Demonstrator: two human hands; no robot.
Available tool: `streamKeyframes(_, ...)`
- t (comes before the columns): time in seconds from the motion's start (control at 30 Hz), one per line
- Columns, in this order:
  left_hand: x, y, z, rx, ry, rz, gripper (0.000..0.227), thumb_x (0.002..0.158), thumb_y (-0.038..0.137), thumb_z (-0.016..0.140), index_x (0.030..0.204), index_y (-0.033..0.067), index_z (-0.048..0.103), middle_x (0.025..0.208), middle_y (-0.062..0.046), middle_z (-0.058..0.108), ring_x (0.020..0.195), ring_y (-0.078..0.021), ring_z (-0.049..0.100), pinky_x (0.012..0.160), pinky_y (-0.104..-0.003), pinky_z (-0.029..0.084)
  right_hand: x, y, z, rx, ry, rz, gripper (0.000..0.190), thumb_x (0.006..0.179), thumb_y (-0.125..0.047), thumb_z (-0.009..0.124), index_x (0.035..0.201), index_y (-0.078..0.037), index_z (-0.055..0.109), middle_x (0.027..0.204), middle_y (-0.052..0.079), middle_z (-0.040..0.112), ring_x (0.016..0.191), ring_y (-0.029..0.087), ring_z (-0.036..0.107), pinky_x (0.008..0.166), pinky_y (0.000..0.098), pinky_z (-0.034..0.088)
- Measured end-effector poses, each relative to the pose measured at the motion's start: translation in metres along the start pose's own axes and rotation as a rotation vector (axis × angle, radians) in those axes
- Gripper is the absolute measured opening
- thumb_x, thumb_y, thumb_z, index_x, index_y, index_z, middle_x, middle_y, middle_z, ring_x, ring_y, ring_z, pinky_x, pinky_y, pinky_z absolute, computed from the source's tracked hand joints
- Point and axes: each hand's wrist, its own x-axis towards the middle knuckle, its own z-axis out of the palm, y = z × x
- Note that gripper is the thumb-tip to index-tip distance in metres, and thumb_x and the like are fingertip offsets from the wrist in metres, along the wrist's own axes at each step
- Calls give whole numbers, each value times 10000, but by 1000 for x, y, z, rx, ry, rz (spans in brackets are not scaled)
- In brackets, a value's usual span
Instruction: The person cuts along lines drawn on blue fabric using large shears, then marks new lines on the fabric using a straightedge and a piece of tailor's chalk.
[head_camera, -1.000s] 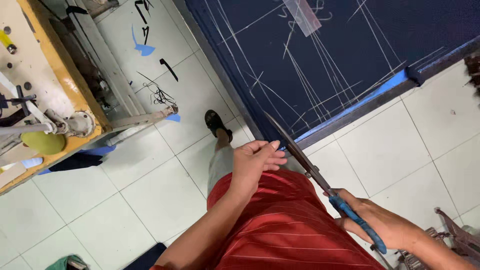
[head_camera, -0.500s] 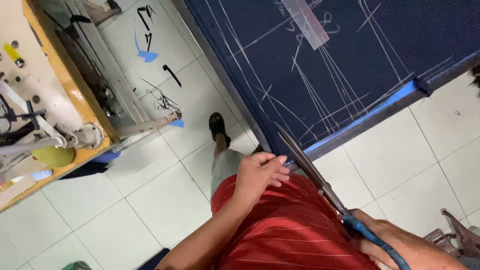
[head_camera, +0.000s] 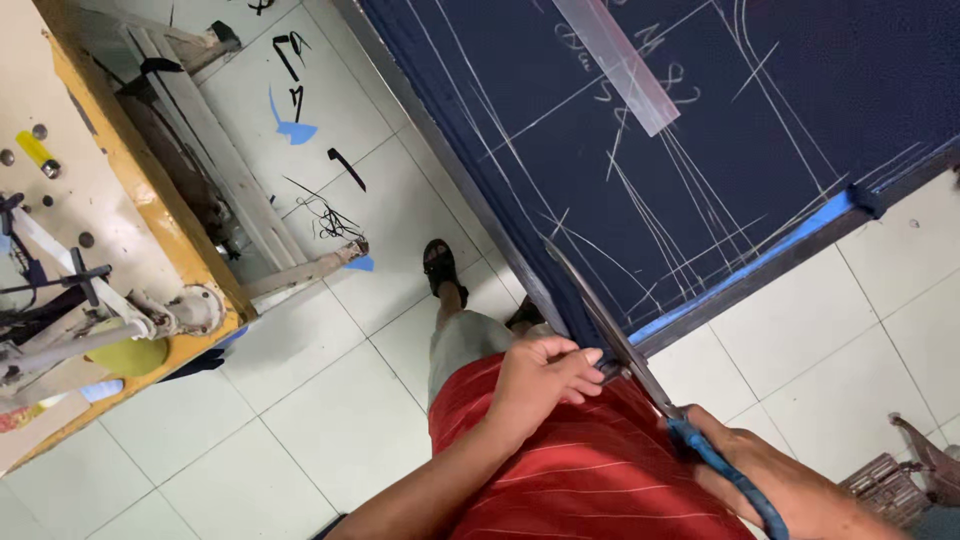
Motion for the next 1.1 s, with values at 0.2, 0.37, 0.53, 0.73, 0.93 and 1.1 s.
streamKeyframes(0.2, 7, -12, -11, 53, -50, -12, 239, 952, 271, 731, 852, 54, 719, 870, -154, 805, 711, -196, 779, 568, -246, 607, -12, 2, -4, 43, 2, -67, 359, 1036, -309, 493, 962, -22, 695, 513, 106, 568, 455, 208, 459, 495, 352, 394)
streamKeyframes(0.37, 4, -6, -22, 89, -66, -23, 229, 936, 264, 750, 884, 41, 745, 863, -148, 804, 718, -194, 779, 590, -250, 605, 3, -27, -5, -210, -155, -235, 254, 1024, -281, 612, 868, -89, 670, 818, 53, 647, 721, 159, 678, 836, 319, 560)
streamKeyframes(0.53, 15, -21, -28, 122, -110, 24, 227, 966, 257, 732, 878, 49, 710, 870, -147, 802, 719, -188, 780, 566, -238, 598, 26, -33, -2, -185, -93, -223, 324, 1008, -245, 634, 757, -46, 681, 969, 51, 587, 736, 187, 625, 828, 359, 498)
streamKeyframes(0.73, 9, -5, -38, 218, -137, 5, 228, 952, 276, 751, 835, 83, 714, 886, -96, 810, 766, -144, 781, 633, -222, 608, -6, -76, 19, -49, 111, 51, 84, 971, -68, 641, 1032, -62, 699, 614, 166, 622, 435, 248, 566, 459, 347, 473)
streamKeyframes(0.93, 30, -18, -57, 502, -83, 114, 268, 916, 384, 786, 752, 179, 733, 664, 78, 616, 493, -35, 366, 503, -254, 312, 1, -93, 9, -93, -113, -121, 307, 955, -205, 640, 1249, -122, 673, 694, 102, 660, 549, 191, 639, 582, 323, 602)
streamKeyframes(1.1, 34, -10, -63, 535, -79, 119, 305, 917, 369, 812, 721, 166, 696, 562, 81, 456, 510, -63, 356, 519, -285, 307, 8, -142, 23, -214, -4, -48, 566, 921, -310, 652, 1481, -255, 597, 959, 31, 581, 633, 178, 593, 676, 319, 498)
